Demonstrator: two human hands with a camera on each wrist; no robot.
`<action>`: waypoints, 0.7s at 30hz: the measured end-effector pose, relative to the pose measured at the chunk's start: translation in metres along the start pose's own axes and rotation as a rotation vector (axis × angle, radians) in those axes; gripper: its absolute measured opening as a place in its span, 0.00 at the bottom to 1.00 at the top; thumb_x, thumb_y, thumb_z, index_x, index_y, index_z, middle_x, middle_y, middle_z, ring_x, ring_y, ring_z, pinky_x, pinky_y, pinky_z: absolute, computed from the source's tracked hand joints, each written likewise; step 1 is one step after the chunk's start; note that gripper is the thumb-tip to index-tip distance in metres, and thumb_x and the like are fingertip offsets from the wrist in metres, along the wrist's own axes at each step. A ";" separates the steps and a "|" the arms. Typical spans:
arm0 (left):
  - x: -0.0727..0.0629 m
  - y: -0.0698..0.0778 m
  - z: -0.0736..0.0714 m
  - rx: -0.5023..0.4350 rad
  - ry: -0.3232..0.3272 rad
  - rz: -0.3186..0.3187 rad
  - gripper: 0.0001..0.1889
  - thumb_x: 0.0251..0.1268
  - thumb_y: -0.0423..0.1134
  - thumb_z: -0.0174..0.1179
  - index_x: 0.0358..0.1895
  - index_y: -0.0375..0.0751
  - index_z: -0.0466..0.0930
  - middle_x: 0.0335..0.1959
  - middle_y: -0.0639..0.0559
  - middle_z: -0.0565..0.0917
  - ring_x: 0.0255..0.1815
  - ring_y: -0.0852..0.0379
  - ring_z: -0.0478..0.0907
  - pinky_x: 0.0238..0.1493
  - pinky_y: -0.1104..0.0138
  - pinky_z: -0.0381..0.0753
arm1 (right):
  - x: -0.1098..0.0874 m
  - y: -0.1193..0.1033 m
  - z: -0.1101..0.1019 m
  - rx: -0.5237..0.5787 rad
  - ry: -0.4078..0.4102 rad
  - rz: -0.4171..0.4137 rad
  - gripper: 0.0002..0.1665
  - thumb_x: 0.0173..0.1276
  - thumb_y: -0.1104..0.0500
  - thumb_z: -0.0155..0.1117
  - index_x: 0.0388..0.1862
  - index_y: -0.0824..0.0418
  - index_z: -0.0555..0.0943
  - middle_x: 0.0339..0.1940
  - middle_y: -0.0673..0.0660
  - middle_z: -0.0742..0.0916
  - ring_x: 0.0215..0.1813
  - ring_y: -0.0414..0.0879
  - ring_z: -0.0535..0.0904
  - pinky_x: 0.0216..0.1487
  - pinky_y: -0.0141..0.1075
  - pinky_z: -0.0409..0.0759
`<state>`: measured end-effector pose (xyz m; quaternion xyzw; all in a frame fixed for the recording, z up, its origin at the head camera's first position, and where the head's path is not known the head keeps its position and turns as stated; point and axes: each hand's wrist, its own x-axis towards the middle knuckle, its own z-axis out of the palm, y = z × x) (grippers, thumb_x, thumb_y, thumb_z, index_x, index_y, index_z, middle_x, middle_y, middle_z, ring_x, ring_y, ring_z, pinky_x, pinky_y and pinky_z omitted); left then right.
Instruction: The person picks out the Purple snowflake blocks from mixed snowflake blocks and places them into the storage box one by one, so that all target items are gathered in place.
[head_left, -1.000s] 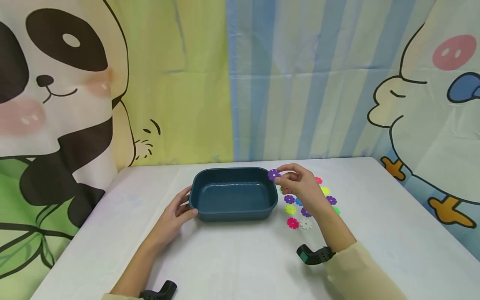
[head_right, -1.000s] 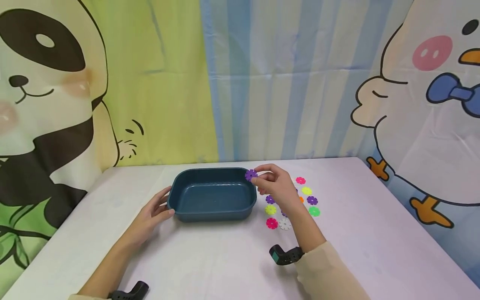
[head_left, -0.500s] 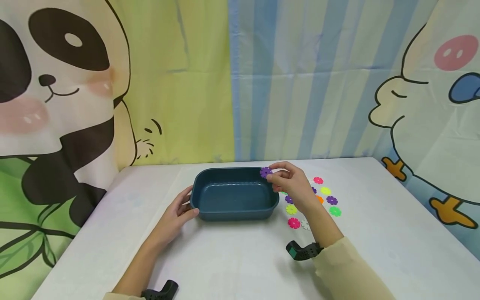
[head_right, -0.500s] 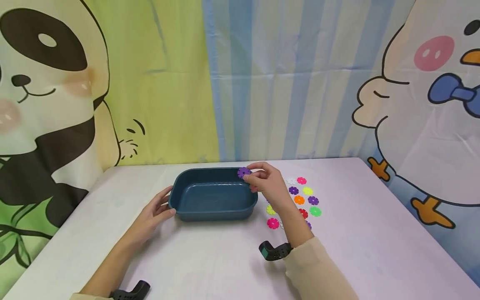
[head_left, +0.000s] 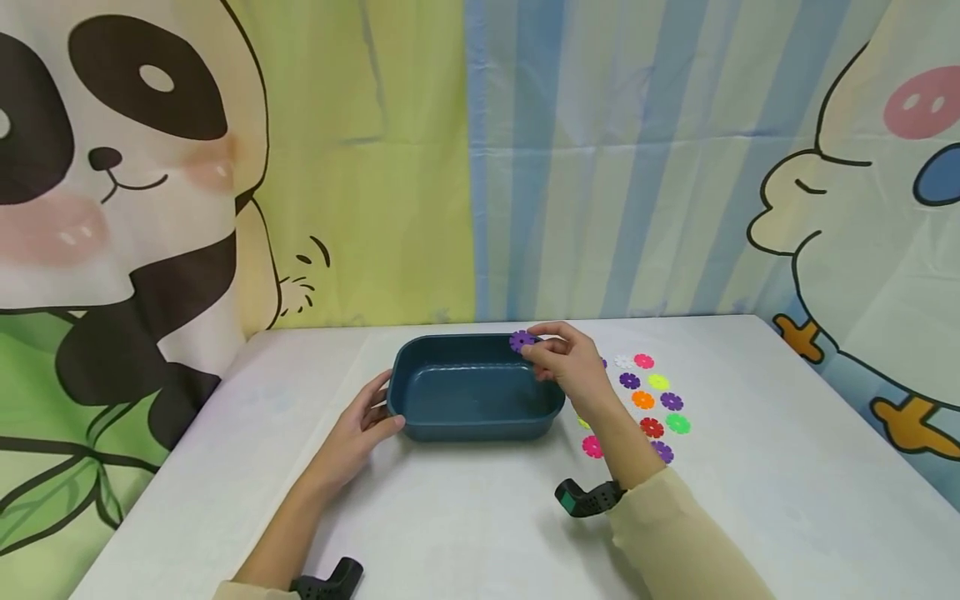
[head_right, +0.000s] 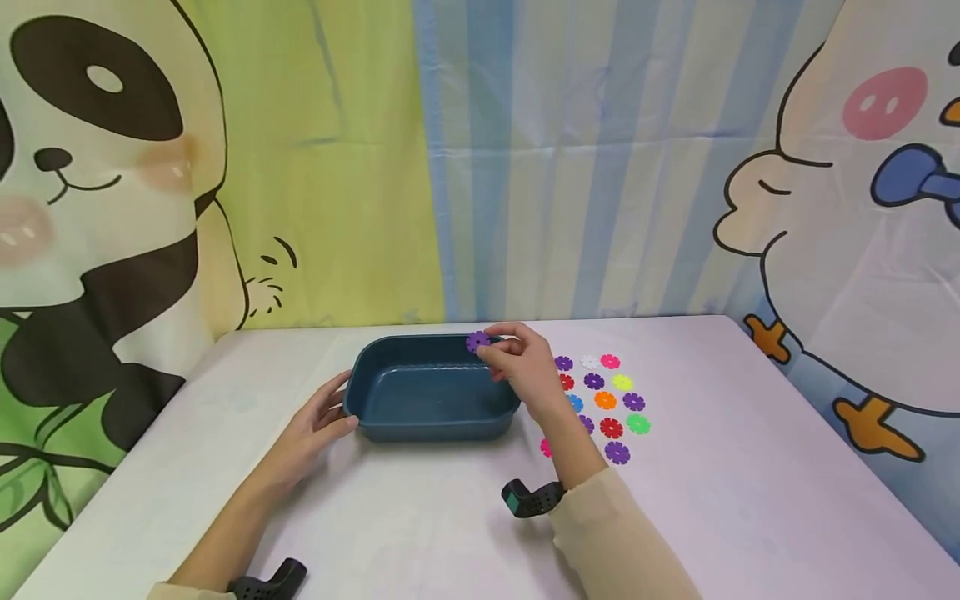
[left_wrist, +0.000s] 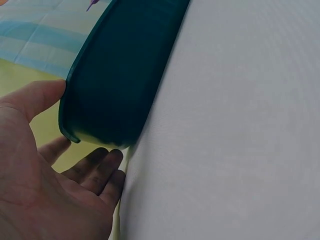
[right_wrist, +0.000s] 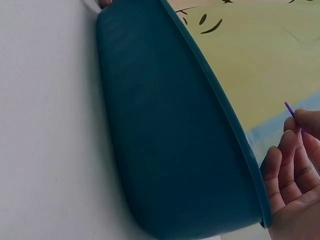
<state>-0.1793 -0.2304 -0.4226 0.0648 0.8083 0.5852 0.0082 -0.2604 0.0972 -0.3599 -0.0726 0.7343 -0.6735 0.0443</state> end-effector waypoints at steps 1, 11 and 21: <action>0.000 0.000 0.000 0.001 0.000 -0.001 0.38 0.75 0.40 0.60 0.83 0.52 0.53 0.77 0.38 0.68 0.71 0.41 0.73 0.64 0.69 0.75 | 0.001 0.000 0.002 0.002 -0.003 -0.001 0.24 0.71 0.56 0.72 0.63 0.59 0.79 0.37 0.54 0.88 0.36 0.50 0.83 0.42 0.30 0.86; -0.001 0.000 -0.001 -0.025 -0.018 0.017 0.38 0.76 0.38 0.59 0.84 0.50 0.52 0.77 0.37 0.67 0.72 0.40 0.72 0.61 0.75 0.74 | 0.007 -0.002 0.021 -0.019 -0.010 -0.005 0.21 0.71 0.57 0.71 0.61 0.58 0.80 0.42 0.64 0.87 0.37 0.54 0.83 0.41 0.32 0.87; 0.000 0.000 -0.001 -0.018 -0.014 0.012 0.38 0.76 0.39 0.59 0.84 0.51 0.51 0.78 0.37 0.66 0.72 0.41 0.71 0.60 0.77 0.73 | 0.016 0.004 0.033 -0.035 -0.035 -0.025 0.22 0.71 0.57 0.71 0.62 0.61 0.80 0.30 0.49 0.87 0.33 0.49 0.83 0.40 0.33 0.86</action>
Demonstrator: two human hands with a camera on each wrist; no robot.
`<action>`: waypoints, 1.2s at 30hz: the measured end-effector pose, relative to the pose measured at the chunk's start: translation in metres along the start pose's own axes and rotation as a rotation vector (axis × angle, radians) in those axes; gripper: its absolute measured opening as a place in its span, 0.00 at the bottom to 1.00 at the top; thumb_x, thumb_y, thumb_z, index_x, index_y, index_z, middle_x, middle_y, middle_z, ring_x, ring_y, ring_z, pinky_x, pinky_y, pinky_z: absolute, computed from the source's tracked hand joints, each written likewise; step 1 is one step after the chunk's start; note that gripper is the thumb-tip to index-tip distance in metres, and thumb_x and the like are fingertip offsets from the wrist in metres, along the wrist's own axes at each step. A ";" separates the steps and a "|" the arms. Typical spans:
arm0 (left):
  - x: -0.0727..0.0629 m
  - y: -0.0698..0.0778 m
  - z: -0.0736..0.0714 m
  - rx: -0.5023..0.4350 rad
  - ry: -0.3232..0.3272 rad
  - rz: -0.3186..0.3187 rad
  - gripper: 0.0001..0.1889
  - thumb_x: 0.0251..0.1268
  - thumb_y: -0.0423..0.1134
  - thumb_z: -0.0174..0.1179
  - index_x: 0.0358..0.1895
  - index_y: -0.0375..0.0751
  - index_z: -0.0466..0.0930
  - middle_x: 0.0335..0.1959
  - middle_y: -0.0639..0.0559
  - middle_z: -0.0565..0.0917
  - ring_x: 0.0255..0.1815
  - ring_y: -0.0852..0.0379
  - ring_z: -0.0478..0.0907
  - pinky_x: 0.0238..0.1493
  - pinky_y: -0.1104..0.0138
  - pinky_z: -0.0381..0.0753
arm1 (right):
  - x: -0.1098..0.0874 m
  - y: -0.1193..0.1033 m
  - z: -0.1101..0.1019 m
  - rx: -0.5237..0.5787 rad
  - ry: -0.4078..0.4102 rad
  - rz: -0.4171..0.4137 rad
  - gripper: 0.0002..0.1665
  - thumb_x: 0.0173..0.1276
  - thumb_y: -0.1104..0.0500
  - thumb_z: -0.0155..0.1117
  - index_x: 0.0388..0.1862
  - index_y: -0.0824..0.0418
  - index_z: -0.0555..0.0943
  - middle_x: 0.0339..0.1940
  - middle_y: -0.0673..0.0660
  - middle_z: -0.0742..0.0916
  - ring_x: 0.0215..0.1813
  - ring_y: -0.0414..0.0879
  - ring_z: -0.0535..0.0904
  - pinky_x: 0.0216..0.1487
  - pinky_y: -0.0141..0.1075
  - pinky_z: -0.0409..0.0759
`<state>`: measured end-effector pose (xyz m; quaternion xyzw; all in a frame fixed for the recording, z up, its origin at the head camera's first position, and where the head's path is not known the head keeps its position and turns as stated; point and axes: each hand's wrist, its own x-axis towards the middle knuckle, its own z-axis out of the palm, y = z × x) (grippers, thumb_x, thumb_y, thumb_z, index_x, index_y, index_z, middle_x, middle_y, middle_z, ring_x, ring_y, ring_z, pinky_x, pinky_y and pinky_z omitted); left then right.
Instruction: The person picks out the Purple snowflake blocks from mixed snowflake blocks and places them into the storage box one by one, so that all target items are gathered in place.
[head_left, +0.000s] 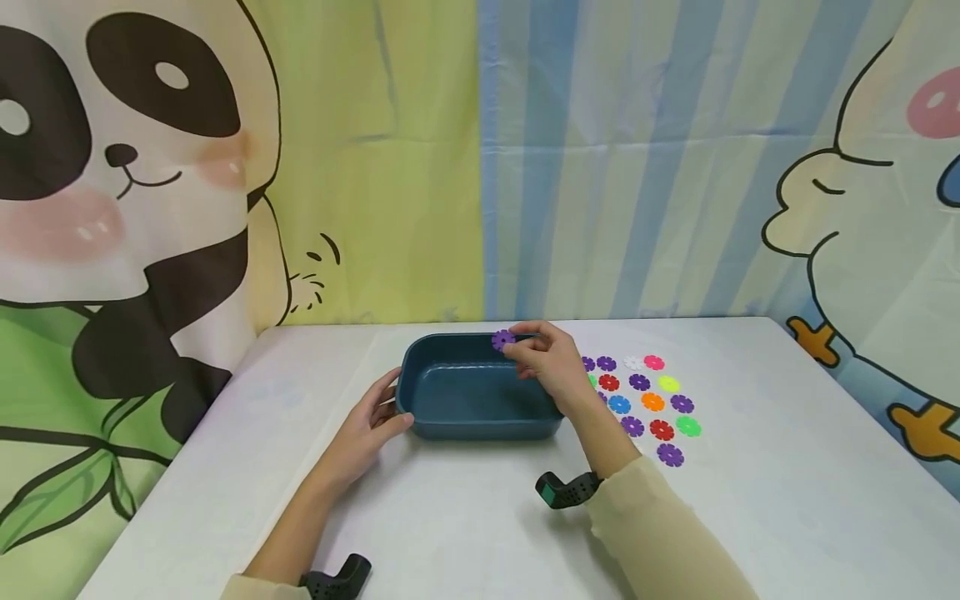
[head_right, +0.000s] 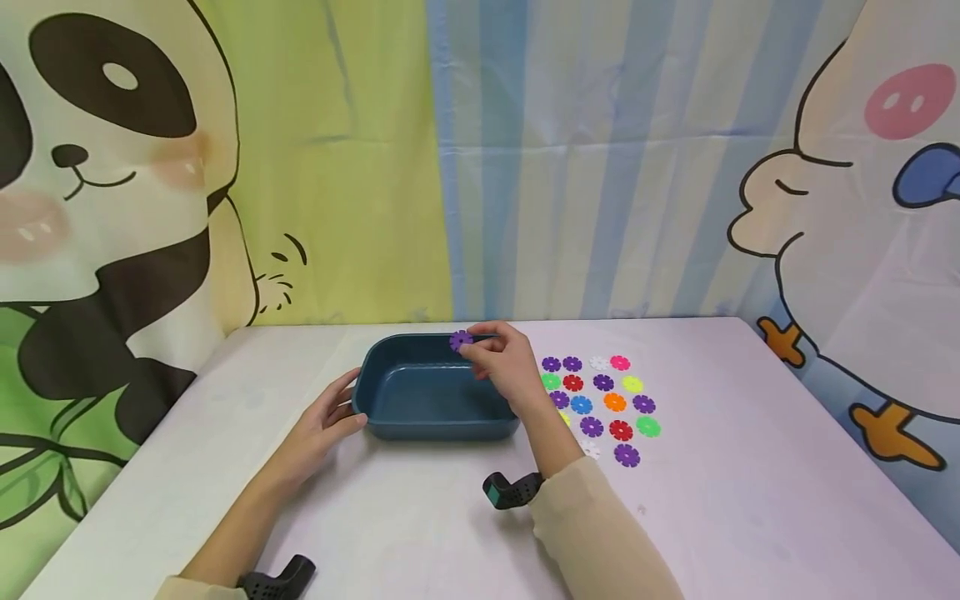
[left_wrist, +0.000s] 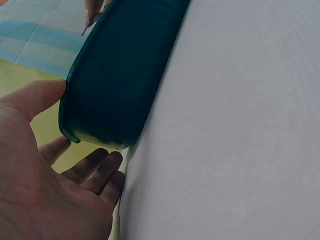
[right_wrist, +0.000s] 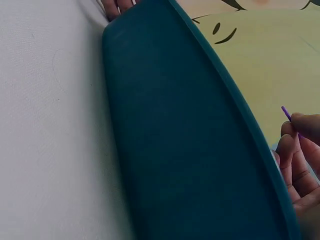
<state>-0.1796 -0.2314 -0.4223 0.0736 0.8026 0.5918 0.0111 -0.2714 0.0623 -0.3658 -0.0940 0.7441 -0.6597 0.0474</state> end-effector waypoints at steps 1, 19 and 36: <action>0.000 0.000 0.000 0.001 0.001 0.000 0.38 0.76 0.39 0.59 0.84 0.51 0.52 0.78 0.38 0.66 0.72 0.41 0.71 0.61 0.77 0.73 | 0.001 0.001 0.001 0.001 -0.003 0.001 0.22 0.71 0.57 0.71 0.61 0.61 0.80 0.30 0.49 0.87 0.33 0.49 0.83 0.40 0.33 0.86; 0.000 0.001 0.003 0.098 0.049 0.047 0.37 0.74 0.40 0.62 0.82 0.48 0.57 0.81 0.44 0.65 0.80 0.38 0.61 0.81 0.38 0.53 | 0.011 0.007 0.025 -0.039 -0.016 0.022 0.19 0.69 0.59 0.72 0.58 0.59 0.82 0.35 0.60 0.88 0.33 0.50 0.81 0.35 0.35 0.85; -0.002 0.004 0.000 0.124 0.053 -0.005 0.38 0.73 0.48 0.62 0.82 0.55 0.57 0.80 0.43 0.66 0.81 0.37 0.60 0.77 0.29 0.50 | 0.021 0.004 0.058 -0.048 -0.052 0.055 0.17 0.67 0.64 0.72 0.55 0.62 0.82 0.31 0.54 0.88 0.28 0.45 0.80 0.31 0.33 0.83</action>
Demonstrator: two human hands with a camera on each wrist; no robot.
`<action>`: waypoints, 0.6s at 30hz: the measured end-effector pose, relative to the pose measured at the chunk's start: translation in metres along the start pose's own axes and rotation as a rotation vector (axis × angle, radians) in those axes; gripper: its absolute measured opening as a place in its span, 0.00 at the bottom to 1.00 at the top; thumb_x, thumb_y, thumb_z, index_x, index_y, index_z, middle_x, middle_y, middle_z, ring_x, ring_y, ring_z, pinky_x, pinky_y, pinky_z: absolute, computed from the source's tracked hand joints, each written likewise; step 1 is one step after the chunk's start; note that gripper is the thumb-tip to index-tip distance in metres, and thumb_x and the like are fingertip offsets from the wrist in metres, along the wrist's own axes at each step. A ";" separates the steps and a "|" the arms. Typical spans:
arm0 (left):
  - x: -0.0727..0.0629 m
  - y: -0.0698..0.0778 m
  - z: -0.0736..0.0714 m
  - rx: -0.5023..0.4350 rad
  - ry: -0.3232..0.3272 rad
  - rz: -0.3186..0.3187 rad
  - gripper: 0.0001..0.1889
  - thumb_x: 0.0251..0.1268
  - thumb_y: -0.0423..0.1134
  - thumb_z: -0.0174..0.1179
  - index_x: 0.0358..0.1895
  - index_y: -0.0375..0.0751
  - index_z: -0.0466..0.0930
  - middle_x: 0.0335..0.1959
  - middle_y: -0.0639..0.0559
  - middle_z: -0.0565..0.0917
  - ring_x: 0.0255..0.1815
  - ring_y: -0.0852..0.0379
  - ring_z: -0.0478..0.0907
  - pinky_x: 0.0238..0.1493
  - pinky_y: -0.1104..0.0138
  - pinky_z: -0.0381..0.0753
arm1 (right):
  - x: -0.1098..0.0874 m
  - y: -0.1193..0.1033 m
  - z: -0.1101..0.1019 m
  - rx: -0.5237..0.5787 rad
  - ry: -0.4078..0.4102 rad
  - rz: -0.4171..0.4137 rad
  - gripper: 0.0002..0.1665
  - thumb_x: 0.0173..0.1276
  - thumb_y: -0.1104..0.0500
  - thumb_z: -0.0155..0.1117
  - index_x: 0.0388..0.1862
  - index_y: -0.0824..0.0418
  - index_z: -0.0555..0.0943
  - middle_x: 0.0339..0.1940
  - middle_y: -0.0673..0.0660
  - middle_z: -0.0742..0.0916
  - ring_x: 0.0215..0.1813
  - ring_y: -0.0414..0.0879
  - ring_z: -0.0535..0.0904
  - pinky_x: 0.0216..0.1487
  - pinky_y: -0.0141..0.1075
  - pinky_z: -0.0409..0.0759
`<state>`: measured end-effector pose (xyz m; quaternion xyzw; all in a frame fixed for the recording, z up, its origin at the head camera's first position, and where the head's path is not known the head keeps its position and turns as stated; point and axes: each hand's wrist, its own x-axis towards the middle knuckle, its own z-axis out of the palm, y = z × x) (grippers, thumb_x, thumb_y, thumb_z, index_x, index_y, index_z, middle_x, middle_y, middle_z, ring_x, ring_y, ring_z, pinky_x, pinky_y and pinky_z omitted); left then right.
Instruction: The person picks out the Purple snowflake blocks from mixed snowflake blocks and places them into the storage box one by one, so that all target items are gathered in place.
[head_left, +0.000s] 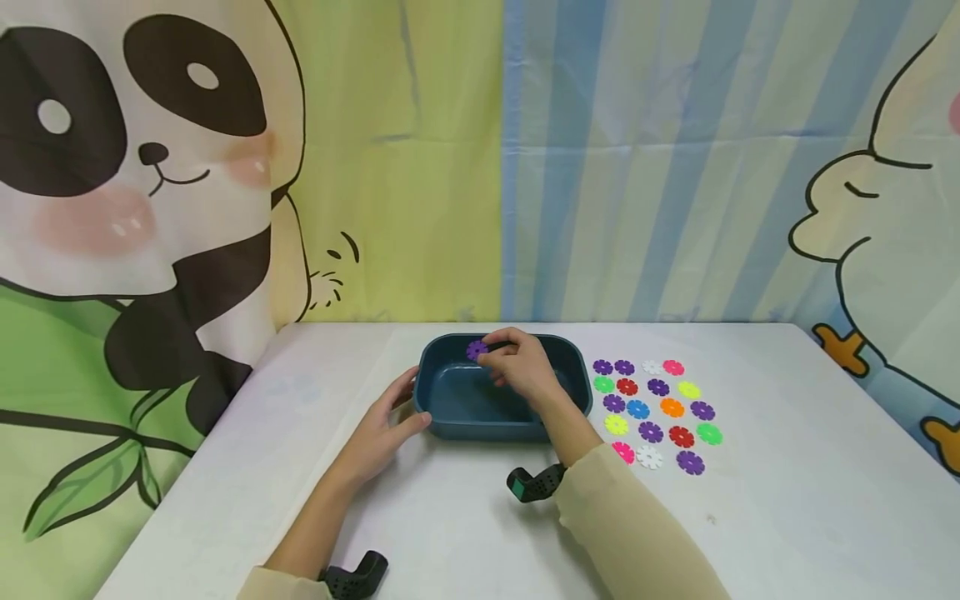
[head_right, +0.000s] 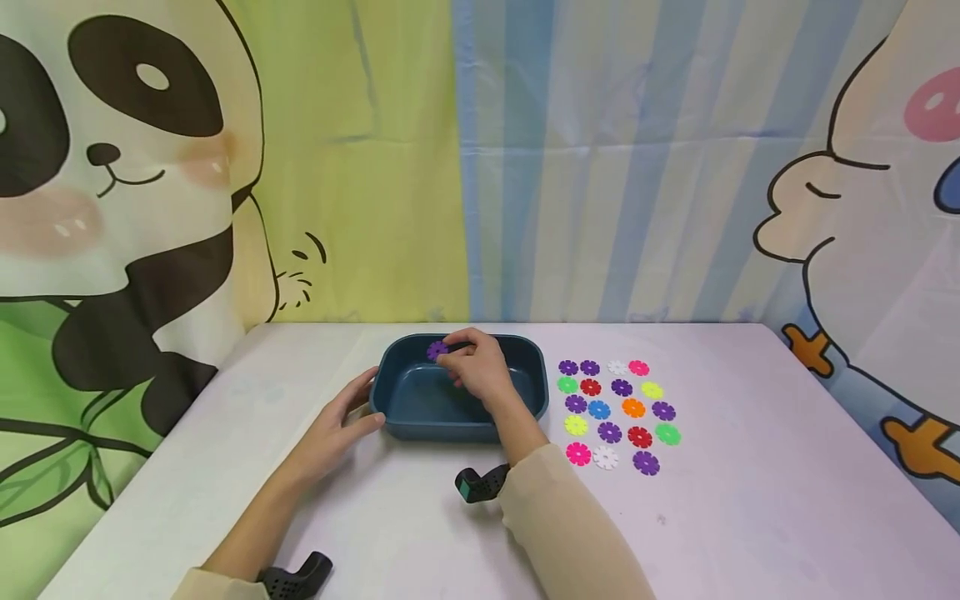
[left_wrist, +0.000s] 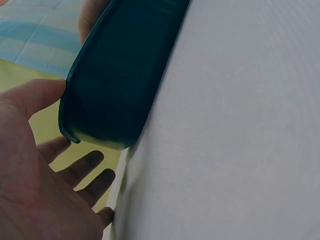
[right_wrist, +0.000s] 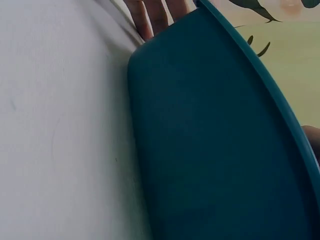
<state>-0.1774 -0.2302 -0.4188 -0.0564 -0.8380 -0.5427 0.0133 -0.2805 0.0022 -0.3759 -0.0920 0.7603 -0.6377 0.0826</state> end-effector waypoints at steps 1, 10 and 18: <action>0.000 0.000 0.000 -0.003 -0.001 -0.002 0.38 0.73 0.49 0.62 0.82 0.55 0.57 0.79 0.43 0.67 0.81 0.37 0.60 0.77 0.28 0.50 | 0.001 0.000 0.002 -0.003 -0.003 0.004 0.17 0.67 0.64 0.72 0.55 0.62 0.82 0.31 0.54 0.88 0.28 0.45 0.80 0.30 0.33 0.83; 0.002 0.000 0.001 -0.002 -0.013 -0.006 0.39 0.74 0.49 0.61 0.83 0.56 0.55 0.80 0.41 0.66 0.82 0.36 0.58 0.77 0.28 0.48 | 0.007 -0.002 0.017 -0.078 -0.058 0.076 0.16 0.65 0.66 0.72 0.52 0.63 0.83 0.28 0.54 0.87 0.27 0.44 0.79 0.28 0.34 0.82; 0.002 -0.004 0.000 0.005 -0.010 -0.013 0.39 0.74 0.50 0.62 0.83 0.59 0.54 0.83 0.47 0.61 0.84 0.39 0.54 0.78 0.30 0.46 | 0.011 -0.005 0.026 -0.134 -0.111 0.126 0.16 0.67 0.65 0.72 0.53 0.62 0.84 0.35 0.57 0.87 0.32 0.46 0.82 0.31 0.35 0.84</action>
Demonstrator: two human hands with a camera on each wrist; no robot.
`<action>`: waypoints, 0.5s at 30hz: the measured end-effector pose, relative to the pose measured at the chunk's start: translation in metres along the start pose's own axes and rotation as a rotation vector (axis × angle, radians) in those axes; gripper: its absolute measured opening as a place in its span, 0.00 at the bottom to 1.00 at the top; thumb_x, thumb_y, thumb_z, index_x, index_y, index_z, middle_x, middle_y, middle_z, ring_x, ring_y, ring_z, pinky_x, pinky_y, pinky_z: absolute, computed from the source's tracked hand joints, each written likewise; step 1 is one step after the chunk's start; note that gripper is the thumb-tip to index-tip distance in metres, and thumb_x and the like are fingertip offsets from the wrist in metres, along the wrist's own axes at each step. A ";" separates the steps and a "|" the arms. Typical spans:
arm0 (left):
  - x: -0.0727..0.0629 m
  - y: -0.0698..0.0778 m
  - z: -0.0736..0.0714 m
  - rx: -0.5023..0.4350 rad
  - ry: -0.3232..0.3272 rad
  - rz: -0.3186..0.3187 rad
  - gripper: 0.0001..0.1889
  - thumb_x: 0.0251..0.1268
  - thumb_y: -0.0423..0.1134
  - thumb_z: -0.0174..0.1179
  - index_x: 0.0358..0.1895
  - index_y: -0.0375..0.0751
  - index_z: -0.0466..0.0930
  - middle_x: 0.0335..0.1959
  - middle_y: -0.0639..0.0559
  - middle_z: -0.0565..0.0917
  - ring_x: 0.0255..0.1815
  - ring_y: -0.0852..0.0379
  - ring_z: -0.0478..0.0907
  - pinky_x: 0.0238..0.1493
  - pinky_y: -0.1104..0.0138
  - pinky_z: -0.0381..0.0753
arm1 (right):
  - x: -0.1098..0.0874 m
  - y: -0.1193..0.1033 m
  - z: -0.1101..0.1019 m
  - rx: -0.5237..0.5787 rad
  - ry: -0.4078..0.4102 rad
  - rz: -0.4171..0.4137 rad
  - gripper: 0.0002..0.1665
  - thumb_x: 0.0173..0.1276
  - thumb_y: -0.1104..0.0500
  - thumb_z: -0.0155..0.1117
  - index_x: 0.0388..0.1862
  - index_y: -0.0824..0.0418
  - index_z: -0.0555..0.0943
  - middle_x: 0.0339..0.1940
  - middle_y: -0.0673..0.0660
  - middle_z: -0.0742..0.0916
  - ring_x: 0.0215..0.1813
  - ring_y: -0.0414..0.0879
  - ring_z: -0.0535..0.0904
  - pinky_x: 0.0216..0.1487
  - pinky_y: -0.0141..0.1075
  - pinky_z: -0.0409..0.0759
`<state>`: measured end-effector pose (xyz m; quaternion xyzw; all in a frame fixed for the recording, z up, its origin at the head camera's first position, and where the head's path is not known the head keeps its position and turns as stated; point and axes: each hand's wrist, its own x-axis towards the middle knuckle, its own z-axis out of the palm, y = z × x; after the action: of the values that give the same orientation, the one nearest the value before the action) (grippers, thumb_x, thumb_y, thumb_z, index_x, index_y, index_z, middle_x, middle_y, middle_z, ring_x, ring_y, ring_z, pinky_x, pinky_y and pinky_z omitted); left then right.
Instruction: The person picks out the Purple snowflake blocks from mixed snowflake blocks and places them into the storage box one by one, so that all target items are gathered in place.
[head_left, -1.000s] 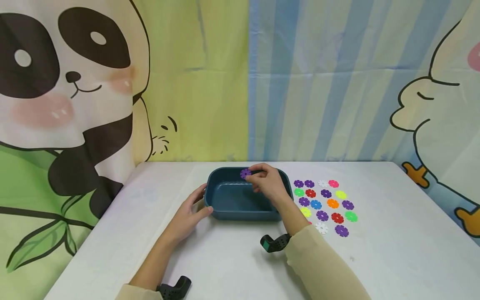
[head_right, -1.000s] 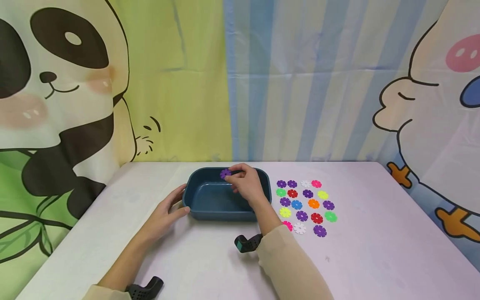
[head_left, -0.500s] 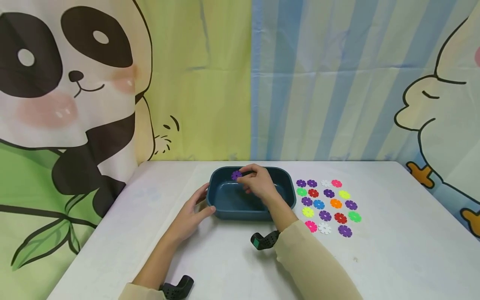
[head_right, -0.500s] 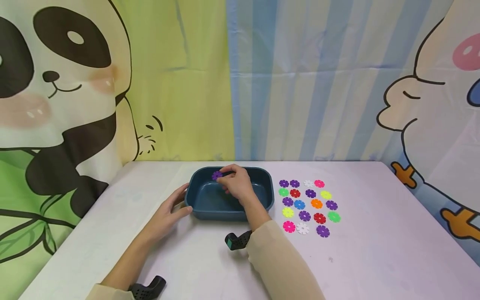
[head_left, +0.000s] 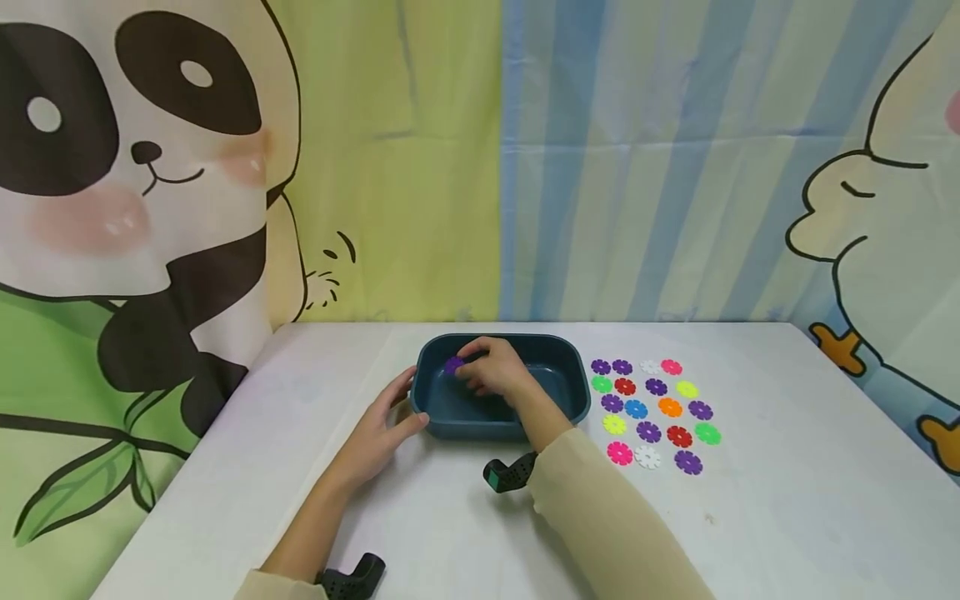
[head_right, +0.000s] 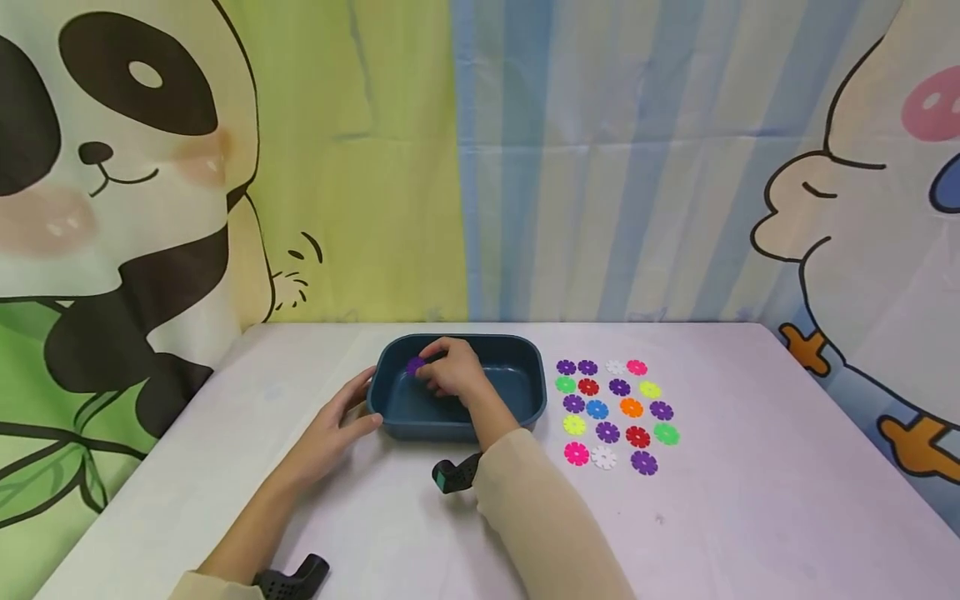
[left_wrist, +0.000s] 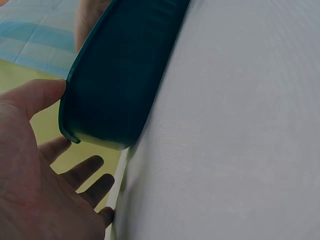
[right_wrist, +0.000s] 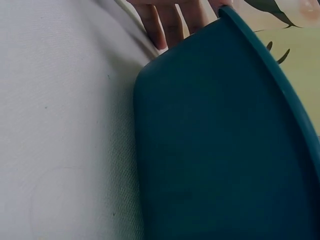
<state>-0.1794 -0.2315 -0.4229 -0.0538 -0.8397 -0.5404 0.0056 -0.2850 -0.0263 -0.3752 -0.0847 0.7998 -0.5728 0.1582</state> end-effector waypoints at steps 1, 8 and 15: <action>-0.001 0.000 0.000 -0.005 0.001 -0.002 0.39 0.74 0.50 0.62 0.83 0.59 0.54 0.83 0.48 0.60 0.84 0.39 0.54 0.78 0.30 0.46 | 0.001 0.000 0.001 -0.009 -0.008 0.008 0.16 0.67 0.64 0.72 0.53 0.62 0.83 0.37 0.58 0.88 0.32 0.46 0.82 0.32 0.36 0.85; -0.002 0.000 0.002 -0.017 0.005 0.007 0.40 0.74 0.45 0.61 0.84 0.56 0.52 0.84 0.48 0.58 0.85 0.39 0.52 0.80 0.33 0.45 | 0.008 0.001 0.004 -0.116 -0.011 0.044 0.16 0.66 0.66 0.72 0.53 0.62 0.83 0.38 0.61 0.89 0.31 0.46 0.84 0.32 0.36 0.86; -0.001 0.000 0.001 0.003 0.002 0.002 0.39 0.75 0.45 0.61 0.84 0.59 0.53 0.84 0.45 0.53 0.85 0.36 0.51 0.79 0.32 0.46 | 0.011 0.003 0.007 -0.243 0.003 0.040 0.15 0.64 0.68 0.73 0.50 0.64 0.84 0.30 0.61 0.90 0.28 0.47 0.88 0.29 0.36 0.86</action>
<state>-0.1788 -0.2305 -0.4238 -0.0542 -0.8405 -0.5391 0.0069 -0.2929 -0.0351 -0.3822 -0.0863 0.8650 -0.4687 0.1569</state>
